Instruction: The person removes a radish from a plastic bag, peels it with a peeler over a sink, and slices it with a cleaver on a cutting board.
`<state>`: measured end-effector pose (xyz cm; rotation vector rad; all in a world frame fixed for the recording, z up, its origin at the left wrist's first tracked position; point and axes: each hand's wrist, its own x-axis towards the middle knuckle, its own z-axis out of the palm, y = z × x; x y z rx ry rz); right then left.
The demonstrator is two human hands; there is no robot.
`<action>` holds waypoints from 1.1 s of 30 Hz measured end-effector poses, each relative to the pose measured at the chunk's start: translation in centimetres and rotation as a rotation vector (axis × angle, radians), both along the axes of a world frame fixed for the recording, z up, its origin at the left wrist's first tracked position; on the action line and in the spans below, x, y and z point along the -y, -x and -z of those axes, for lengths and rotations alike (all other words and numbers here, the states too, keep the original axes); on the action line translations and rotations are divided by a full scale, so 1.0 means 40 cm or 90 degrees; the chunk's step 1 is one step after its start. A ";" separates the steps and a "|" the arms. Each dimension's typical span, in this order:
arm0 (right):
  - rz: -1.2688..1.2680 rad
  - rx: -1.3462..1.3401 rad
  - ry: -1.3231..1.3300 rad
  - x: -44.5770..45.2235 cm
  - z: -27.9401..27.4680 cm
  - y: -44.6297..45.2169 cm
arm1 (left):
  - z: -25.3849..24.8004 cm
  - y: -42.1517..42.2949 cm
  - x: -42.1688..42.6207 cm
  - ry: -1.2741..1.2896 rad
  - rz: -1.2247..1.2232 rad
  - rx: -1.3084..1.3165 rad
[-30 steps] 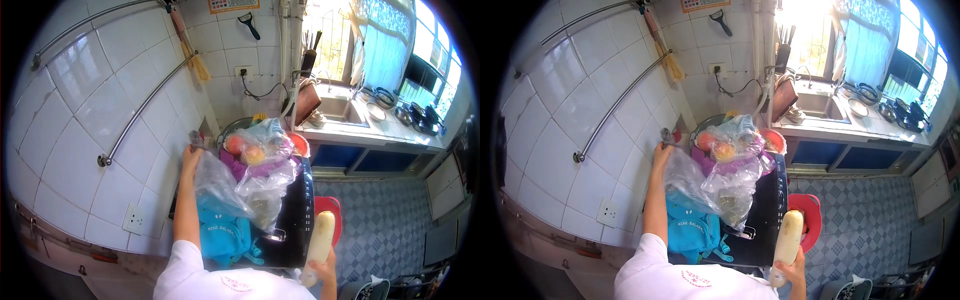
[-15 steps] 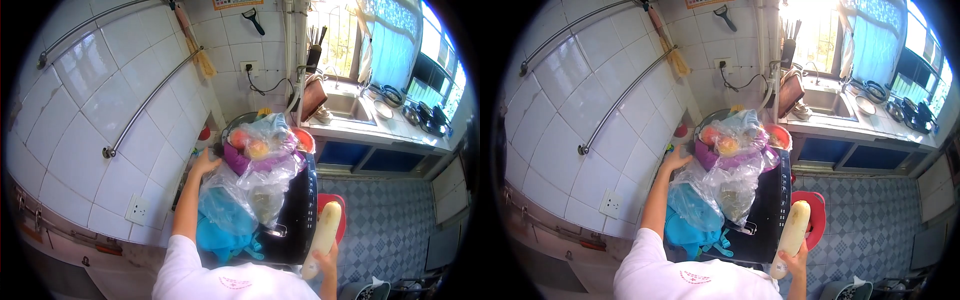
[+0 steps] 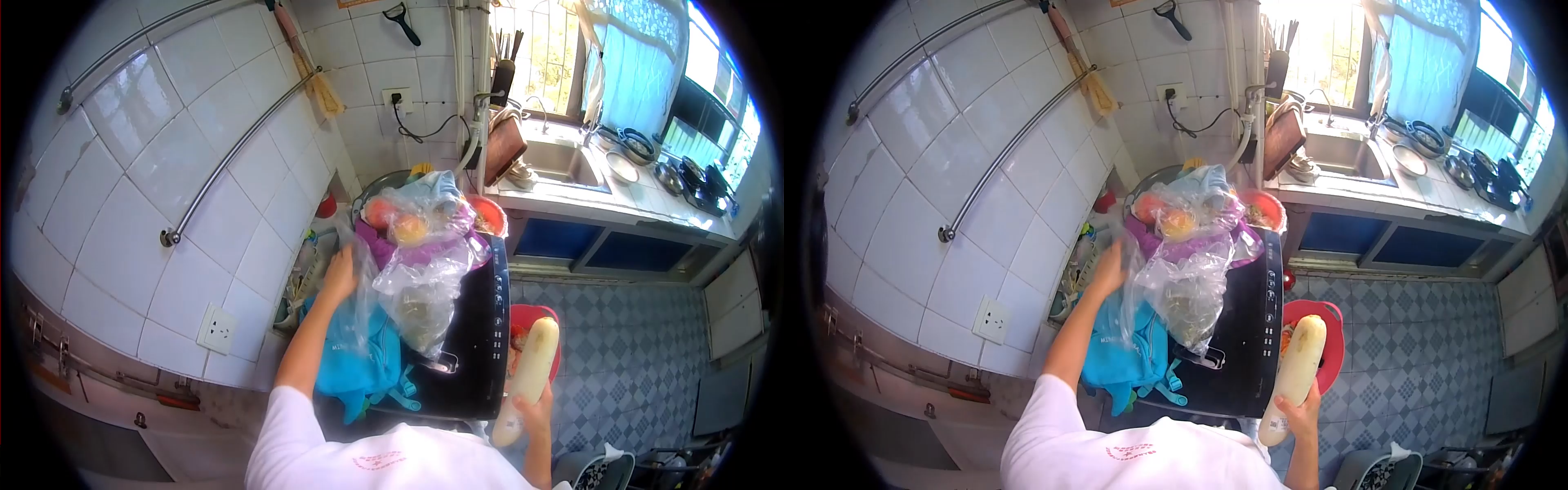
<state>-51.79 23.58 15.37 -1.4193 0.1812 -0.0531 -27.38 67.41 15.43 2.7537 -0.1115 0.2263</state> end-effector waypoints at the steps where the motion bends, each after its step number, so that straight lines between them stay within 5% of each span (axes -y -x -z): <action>1: -0.007 0.004 0.003 0.002 -0.002 -0.001 | 0.006 -0.031 0.000 -0.022 -0.035 0.066; 5: -0.022 0.006 0.013 0.024 0.015 -0.007 | 0.013 -0.086 0.017 -0.157 -0.116 -0.013; 7: -0.057 -0.004 -0.014 0.040 0.038 -0.006 | -0.001 -0.076 0.038 -0.322 -0.144 0.143; 11: -0.079 0.014 0.034 0.063 0.022 -0.004 | -0.037 -0.075 0.012 -0.282 -0.141 -0.034; 13: -0.090 0.015 0.025 0.081 0.020 -0.003 | -0.055 -0.082 -0.037 -0.152 -0.020 -0.076; 14: -0.100 0.015 0.019 0.092 0.021 -0.003 | -0.089 -0.095 -0.049 0.044 -0.100 -0.260; 15: -0.104 0.013 0.020 0.102 0.020 -0.003 | -0.091 -0.091 -0.044 0.045 -0.103 -0.261; 17: -0.108 0.021 0.016 0.121 0.016 -0.007 | -0.088 -0.072 -0.035 0.477 -0.332 -0.112; 19: -0.122 0.013 0.001 0.137 0.015 -0.012 | -0.057 -0.074 -0.080 0.099 -0.250 -0.010; 21: -0.114 -0.001 -0.006 0.157 0.024 -0.023 | -0.037 -0.044 -0.066 0.050 -0.233 0.313; 25: -0.156 0.035 0.018 0.183 0.044 -0.011 | -0.170 0.128 0.147 0.214 -0.159 0.439; 28: -0.216 0.074 -0.035 0.183 0.028 -0.003 | -0.252 0.317 0.367 0.322 -0.064 0.310; 33: -0.297 0.061 -0.131 0.168 0.035 0.037 | -0.217 0.545 0.579 0.388 0.137 0.138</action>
